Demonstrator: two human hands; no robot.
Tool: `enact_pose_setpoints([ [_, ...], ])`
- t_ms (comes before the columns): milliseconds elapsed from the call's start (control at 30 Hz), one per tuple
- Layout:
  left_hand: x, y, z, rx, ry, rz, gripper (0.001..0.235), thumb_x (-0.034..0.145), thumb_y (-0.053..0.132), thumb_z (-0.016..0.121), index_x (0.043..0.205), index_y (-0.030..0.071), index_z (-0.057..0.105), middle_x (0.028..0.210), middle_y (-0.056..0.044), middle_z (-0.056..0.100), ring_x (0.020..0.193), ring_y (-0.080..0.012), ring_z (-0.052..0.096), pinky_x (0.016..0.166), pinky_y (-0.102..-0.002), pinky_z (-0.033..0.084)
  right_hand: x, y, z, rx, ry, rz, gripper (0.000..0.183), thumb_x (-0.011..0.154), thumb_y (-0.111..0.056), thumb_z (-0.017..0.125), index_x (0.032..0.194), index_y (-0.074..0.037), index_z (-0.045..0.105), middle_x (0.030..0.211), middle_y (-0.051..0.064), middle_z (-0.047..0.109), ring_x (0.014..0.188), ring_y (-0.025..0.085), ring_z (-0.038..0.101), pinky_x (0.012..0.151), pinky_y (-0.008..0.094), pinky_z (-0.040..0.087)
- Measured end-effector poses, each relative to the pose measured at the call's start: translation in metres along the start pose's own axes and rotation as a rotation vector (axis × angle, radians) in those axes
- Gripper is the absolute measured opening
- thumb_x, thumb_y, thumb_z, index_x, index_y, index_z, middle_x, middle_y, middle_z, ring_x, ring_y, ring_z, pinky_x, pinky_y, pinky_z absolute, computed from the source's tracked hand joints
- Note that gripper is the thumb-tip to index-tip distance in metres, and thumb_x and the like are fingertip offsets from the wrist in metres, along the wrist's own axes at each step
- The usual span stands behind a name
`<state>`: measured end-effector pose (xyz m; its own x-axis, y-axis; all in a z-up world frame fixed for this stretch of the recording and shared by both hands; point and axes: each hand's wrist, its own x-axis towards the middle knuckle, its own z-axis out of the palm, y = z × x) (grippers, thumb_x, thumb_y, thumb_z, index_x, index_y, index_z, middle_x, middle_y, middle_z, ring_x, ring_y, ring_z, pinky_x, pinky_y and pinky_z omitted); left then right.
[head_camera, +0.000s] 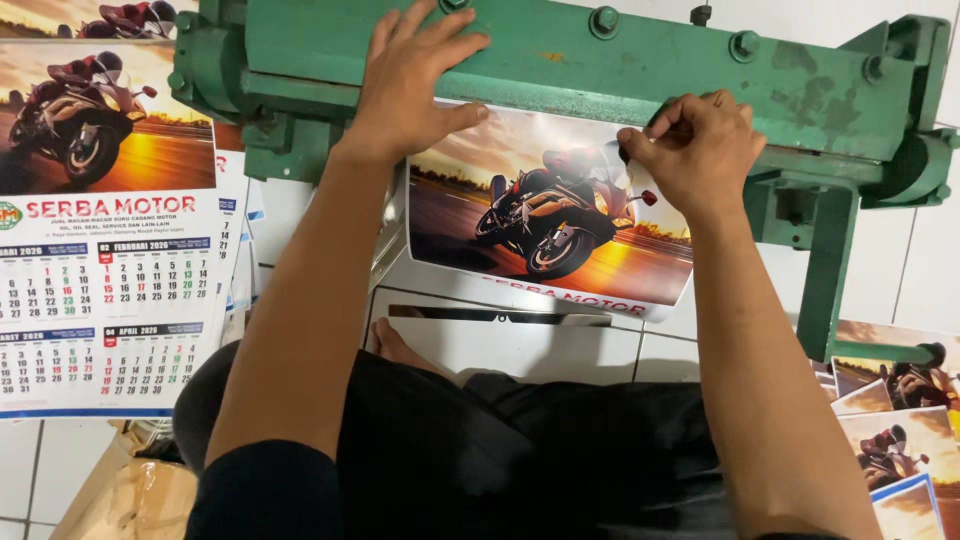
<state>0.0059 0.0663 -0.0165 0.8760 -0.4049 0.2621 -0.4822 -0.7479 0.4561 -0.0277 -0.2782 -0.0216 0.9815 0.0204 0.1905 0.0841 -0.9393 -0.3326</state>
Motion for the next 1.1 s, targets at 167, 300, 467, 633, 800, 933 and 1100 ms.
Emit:
enact_pose_setpoints([
  [167,-0.006,-0.002,-0.015,-0.214,-0.025,0.012,0.056,0.076,0.013,0.078,0.129,0.01,0.061,0.146,-0.011,0.046,0.14,-0.0329,0.028,0.113,-0.059,0.007,0.005,-0.001,-0.002,-0.032,-0.053,0.054,0.027,0.074,-0.052,0.083,0.078,-0.032,0.065,0.096,-0.005,0.061,0.103,0.028,0.053,0.077,0.047,0.035],
  [300,-0.009,0.01,-0.015,-0.121,-0.034,-0.071,0.056,0.075,0.016,0.077,0.129,0.018,0.061,0.144,-0.006,0.045,0.139,-0.0405,0.026,0.11,-0.062,0.0,0.006,-0.012,-0.007,-0.022,-0.114,0.149,0.026,0.073,-0.05,0.081,0.077,-0.031,0.064,0.096,-0.005,0.056,0.105,0.025,0.052,0.082,0.046,0.033],
  [467,-0.009,0.011,-0.013,-0.065,0.028,-0.015,0.05,0.076,0.015,0.076,0.125,0.015,0.063,0.141,-0.008,0.049,0.134,-0.0366,0.032,0.107,-0.065,0.009,0.01,-0.019,-0.013,-0.029,-0.159,0.206,0.027,0.071,-0.052,0.079,0.076,-0.032,0.063,0.099,-0.004,0.056,0.109,0.026,0.049,0.087,0.046,0.031],
  [633,-0.014,0.013,-0.005,-0.018,0.082,-0.014,0.044,0.079,0.016,0.072,0.121,0.014,0.063,0.138,-0.01,0.052,0.134,-0.0399,0.033,0.108,-0.063,0.011,0.009,-0.017,-0.008,-0.047,-0.119,0.181,0.028,0.07,-0.054,0.08,0.075,-0.032,0.064,0.097,-0.002,0.059,0.106,0.025,0.053,0.082,0.049,0.035],
  [800,-0.016,0.024,0.01,0.056,0.161,-0.057,0.042,0.079,0.023,0.066,0.12,0.016,0.06,0.137,-0.009,0.054,0.135,-0.0413,0.035,0.108,-0.063,0.014,0.009,-0.024,-0.011,-0.054,-0.13,0.205,0.028,0.072,-0.054,0.076,0.073,-0.03,0.062,0.1,0.0,0.059,0.107,0.03,0.05,0.084,0.05,0.033],
  [933,-0.009,0.037,0.019,0.083,0.198,-0.188,0.06,0.074,0.044,0.084,0.119,0.019,0.055,0.134,-0.012,0.044,0.136,-0.0388,0.028,0.109,-0.064,0.007,0.009,-0.025,-0.012,-0.038,-0.146,0.232,0.025,0.07,-0.051,0.076,0.07,-0.03,0.062,0.099,-0.001,0.058,0.106,0.03,0.049,0.083,0.049,0.032],
  [1100,-0.002,0.044,0.01,0.043,0.124,-0.274,0.065,0.069,0.039,0.09,0.119,0.019,0.053,0.134,-0.013,0.034,0.137,-0.0353,0.021,0.108,-0.065,0.003,0.01,-0.026,-0.011,-0.067,-0.139,0.215,0.028,0.069,-0.053,0.077,0.073,-0.03,0.061,0.097,0.0,0.055,0.105,0.03,0.049,0.082,0.047,0.032],
])
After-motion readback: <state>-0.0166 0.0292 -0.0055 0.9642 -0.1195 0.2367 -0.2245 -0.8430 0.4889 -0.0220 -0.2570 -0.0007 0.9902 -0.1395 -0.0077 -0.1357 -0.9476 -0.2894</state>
